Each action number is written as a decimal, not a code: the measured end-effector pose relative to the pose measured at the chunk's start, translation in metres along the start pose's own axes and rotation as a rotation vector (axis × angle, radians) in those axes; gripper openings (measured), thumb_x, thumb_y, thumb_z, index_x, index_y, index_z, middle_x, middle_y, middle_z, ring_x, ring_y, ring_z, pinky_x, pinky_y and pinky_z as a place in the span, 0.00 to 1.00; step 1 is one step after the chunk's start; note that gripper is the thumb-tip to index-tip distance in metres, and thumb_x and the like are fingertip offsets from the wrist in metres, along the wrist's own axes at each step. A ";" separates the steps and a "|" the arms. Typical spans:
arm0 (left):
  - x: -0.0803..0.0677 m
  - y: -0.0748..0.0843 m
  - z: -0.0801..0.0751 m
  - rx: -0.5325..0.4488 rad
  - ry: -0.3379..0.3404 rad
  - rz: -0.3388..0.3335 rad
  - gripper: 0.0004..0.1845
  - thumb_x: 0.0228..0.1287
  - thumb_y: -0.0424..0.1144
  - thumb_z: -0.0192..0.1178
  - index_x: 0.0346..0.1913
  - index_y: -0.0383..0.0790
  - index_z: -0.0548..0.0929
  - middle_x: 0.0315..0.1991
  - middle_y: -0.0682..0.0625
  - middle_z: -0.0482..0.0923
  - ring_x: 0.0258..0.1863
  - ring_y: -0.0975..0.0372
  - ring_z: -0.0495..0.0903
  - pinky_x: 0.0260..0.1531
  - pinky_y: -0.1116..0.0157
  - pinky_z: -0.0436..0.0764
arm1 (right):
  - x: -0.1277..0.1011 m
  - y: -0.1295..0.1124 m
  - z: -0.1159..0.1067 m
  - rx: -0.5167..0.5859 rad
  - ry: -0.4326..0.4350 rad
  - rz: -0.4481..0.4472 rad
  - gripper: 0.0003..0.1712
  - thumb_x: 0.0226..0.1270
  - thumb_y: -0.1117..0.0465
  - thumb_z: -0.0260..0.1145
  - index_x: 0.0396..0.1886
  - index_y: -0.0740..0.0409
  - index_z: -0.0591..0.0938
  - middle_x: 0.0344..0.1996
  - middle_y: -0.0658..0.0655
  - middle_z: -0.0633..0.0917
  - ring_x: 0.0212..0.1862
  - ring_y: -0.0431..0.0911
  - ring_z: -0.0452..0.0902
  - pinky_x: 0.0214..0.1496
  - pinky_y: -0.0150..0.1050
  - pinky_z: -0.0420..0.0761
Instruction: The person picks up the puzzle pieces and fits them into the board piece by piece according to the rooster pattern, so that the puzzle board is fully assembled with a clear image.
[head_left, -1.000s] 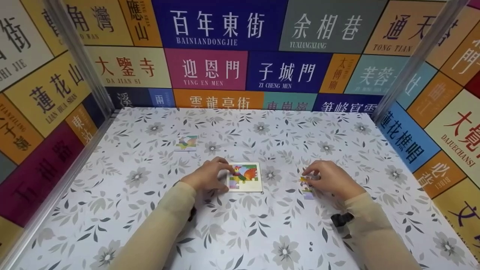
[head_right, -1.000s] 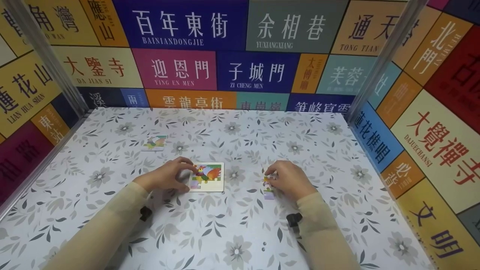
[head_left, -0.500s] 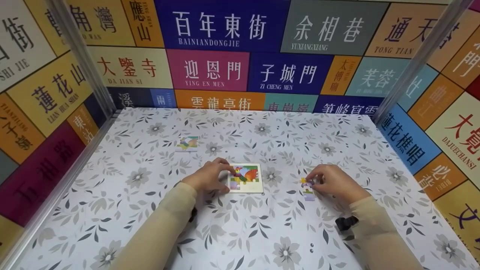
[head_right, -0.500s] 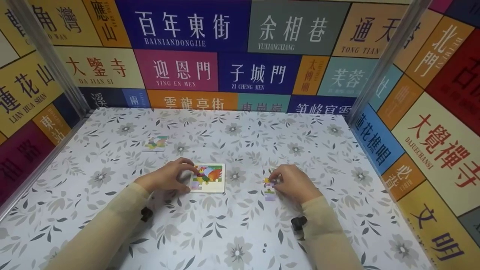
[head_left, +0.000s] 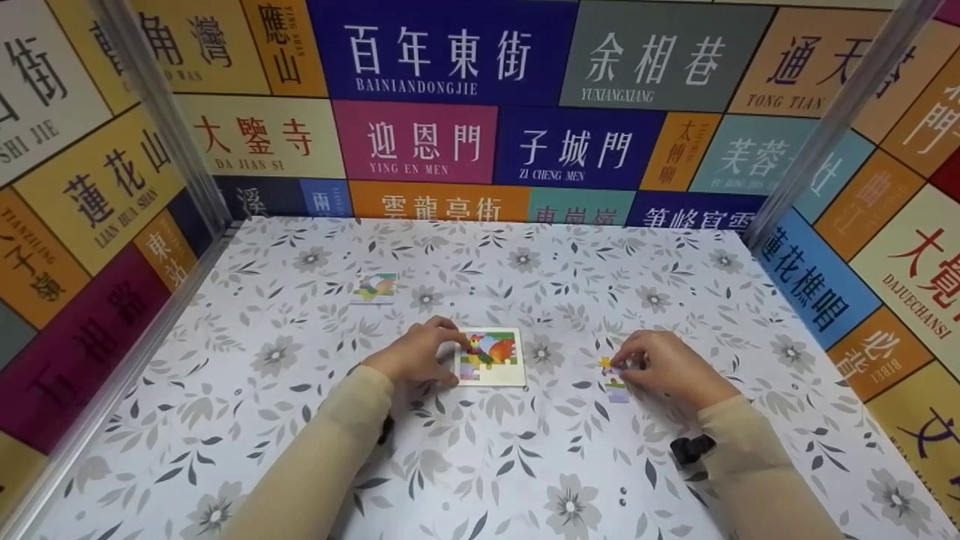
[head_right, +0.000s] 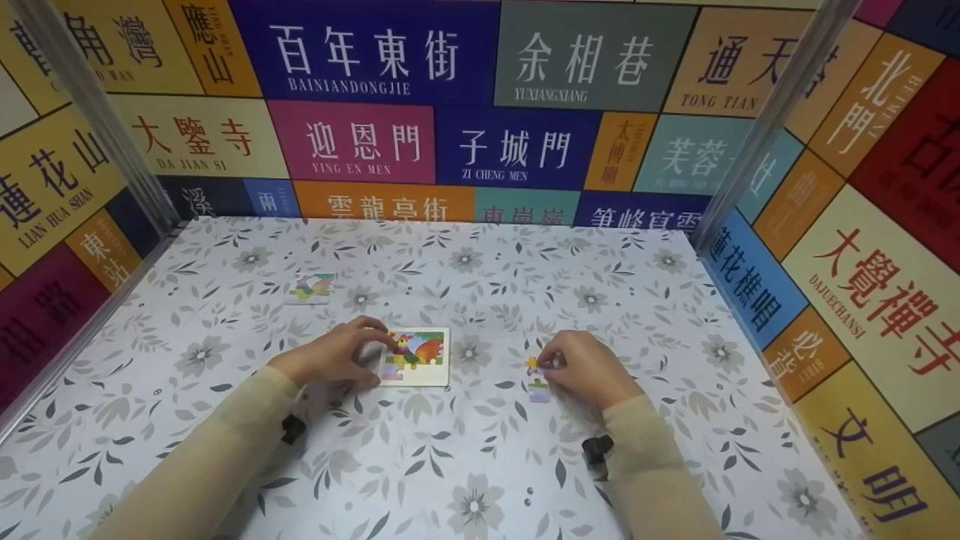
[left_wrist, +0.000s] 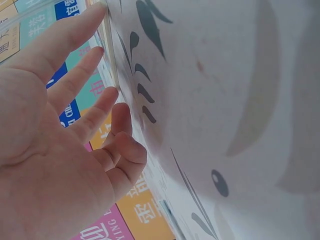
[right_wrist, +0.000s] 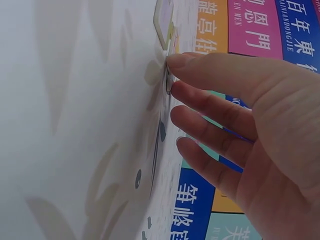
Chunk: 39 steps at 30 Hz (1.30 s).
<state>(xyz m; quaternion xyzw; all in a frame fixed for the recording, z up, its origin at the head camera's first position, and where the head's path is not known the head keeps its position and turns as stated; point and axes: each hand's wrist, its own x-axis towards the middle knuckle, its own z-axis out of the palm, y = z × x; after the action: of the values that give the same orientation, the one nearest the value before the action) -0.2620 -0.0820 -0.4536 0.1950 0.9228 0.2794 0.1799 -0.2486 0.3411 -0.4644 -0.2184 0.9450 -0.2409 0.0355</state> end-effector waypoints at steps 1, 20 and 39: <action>0.000 0.000 0.000 0.001 0.000 0.002 0.26 0.56 0.39 0.78 0.58 0.58 0.85 0.74 0.49 0.65 0.74 0.46 0.62 0.73 0.44 0.65 | 0.000 0.000 0.000 -0.003 0.001 0.001 0.09 0.60 0.66 0.76 0.39 0.51 0.92 0.38 0.50 0.89 0.39 0.46 0.79 0.41 0.35 0.77; 0.001 -0.001 -0.002 0.033 0.002 0.012 0.25 0.57 0.40 0.78 0.58 0.58 0.85 0.73 0.49 0.66 0.74 0.44 0.63 0.73 0.44 0.65 | 0.007 -0.023 0.005 -0.045 0.053 -0.013 0.06 0.62 0.61 0.76 0.39 0.47 0.92 0.39 0.48 0.88 0.36 0.43 0.81 0.40 0.37 0.81; 0.001 0.000 0.000 0.010 -0.018 -0.038 0.26 0.57 0.41 0.77 0.59 0.61 0.85 0.74 0.51 0.65 0.75 0.47 0.62 0.73 0.44 0.65 | 0.033 -0.075 0.030 -0.086 0.076 -0.171 0.06 0.61 0.59 0.78 0.38 0.46 0.93 0.37 0.46 0.88 0.41 0.46 0.84 0.47 0.45 0.83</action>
<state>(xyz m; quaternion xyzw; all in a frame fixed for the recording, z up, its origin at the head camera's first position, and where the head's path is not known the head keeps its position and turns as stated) -0.2625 -0.0815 -0.4536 0.1807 0.9261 0.2693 0.1926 -0.2440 0.2549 -0.4541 -0.2901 0.9331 -0.2103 -0.0306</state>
